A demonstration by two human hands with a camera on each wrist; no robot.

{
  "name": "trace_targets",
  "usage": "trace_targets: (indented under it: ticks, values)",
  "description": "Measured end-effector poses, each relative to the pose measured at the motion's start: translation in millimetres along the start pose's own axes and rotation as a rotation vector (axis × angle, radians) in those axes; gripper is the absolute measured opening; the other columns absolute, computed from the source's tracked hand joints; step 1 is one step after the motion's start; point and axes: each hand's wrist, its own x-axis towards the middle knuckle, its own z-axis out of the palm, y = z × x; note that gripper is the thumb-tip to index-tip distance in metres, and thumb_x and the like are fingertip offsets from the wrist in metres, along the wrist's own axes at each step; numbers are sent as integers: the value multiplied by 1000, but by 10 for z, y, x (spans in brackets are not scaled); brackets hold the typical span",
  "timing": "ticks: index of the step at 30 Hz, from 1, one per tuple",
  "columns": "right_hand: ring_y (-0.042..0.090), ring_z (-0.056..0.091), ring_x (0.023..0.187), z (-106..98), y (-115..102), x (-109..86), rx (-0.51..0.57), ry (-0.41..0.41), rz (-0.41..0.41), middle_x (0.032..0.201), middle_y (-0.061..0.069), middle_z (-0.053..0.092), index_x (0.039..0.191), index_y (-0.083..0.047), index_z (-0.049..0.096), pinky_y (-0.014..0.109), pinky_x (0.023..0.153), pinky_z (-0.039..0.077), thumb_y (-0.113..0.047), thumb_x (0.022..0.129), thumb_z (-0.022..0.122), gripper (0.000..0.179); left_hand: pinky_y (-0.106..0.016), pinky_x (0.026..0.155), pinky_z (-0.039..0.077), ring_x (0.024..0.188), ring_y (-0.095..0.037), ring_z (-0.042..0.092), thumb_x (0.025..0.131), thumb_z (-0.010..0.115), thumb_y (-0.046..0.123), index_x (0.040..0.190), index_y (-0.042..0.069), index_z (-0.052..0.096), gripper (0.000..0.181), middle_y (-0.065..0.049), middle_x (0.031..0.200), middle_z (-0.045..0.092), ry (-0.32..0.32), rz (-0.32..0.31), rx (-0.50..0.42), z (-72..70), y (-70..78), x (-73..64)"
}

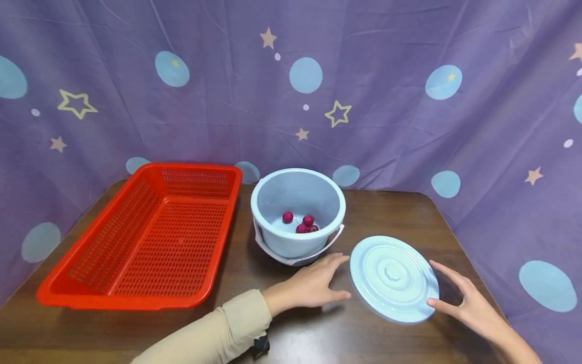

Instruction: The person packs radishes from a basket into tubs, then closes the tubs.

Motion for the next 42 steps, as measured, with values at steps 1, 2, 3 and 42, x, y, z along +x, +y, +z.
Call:
trace_targets:
  ticks: [1,2,3,42]
  values:
    - [-22,22,124,-9,43,2,6,-11,7,147,-31,29,155,-13,33,10,103,16,-6,85,76,83,-35,109,36,143,-17,33,90,68,49,153,14,35,79,-5,157,34,4,2,-4,15,-3,36]
    - [-23,20,125,-16,87,7,1,-18,3,146,-34,27,155,-11,32,10,104,13,-6,84,77,84,-34,110,35,143,-17,32,90,69,48,153,14,35,80,-5,157,34,10,6,-4,33,-9,70]
    - [-23,20,126,-19,130,11,0,-20,-9,145,-34,27,154,-9,32,10,106,12,-5,82,78,85,-33,110,35,143,-17,31,89,70,47,153,13,34,81,-5,157,34,18,9,-4,55,-15,104]
    - [75,19,119,33,459,126,-139,-128,2,142,46,21,154,-1,25,83,77,19,-14,57,92,118,-31,114,25,142,-19,29,72,85,52,154,10,31,107,-5,154,30,7,-97,21,242,14,488]
